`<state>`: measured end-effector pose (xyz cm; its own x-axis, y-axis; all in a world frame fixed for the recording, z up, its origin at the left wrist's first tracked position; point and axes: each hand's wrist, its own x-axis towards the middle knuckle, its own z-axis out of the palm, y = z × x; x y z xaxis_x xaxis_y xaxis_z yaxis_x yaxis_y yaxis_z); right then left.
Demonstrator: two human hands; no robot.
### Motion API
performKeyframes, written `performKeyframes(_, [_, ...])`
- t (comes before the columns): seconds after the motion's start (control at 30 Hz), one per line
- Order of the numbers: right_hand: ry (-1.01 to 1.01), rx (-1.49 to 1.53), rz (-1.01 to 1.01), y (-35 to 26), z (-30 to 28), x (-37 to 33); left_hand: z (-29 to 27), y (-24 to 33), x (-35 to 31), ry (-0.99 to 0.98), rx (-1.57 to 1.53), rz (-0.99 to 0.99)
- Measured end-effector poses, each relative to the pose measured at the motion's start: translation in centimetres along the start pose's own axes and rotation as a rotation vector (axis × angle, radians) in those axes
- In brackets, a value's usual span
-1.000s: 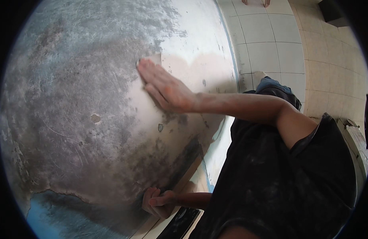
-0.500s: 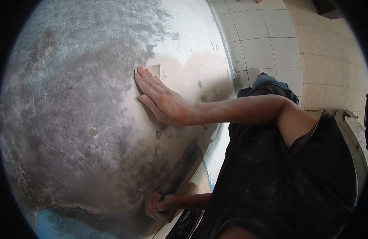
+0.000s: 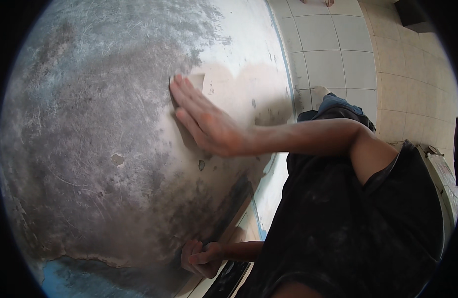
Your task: Sanding a wall to prepare it for painting or repair.
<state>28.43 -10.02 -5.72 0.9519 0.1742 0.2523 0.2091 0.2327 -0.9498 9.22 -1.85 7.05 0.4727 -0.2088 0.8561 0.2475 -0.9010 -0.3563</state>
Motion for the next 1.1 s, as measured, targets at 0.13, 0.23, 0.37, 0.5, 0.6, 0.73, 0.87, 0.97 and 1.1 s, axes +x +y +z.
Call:
performKeyframes(0.13, [0.006,-0.027,-0.038,1.0,-0.2,1.2,-0.2,-0.1,0.0,0.001,0.007,-0.009])
performKeyframes(0.23, [0.060,-0.021,0.076,0.5,-0.6,1.6,0.0,0.2,0.1,0.002,-0.018,0.002])
performKeyframes(0.37, [-0.023,-0.019,-0.028,0.3,0.0,0.4,-0.4,-0.3,-0.2,0.011,-0.007,0.010])
performKeyframes(0.5, [0.041,0.048,0.066,0.2,-0.8,1.4,0.2,0.4,0.3,0.007,-0.008,0.050])
performKeyframes(0.6, [-0.007,-0.051,-0.171,0.3,0.6,-1.0,-0.1,-0.2,0.2,0.007,-0.019,0.073])
performKeyframes(0.73, [0.127,0.022,-0.103,1.9,-0.6,2.2,-0.1,0.2,0.3,0.007,-0.063,0.062])
performKeyframes(0.87, [-0.012,-0.022,-0.149,0.1,0.4,-0.8,-0.4,-0.5,0.0,0.042,-0.094,0.050])
performKeyframes(0.97, [-0.025,-0.038,-0.261,1.0,0.0,-0.4,-0.4,-0.1,0.2,0.031,-0.068,0.064])
performKeyframes(1.1, [0.052,0.012,-0.105,-0.3,0.5,0.0,-0.3,-0.1,0.2,0.044,-0.098,0.075])
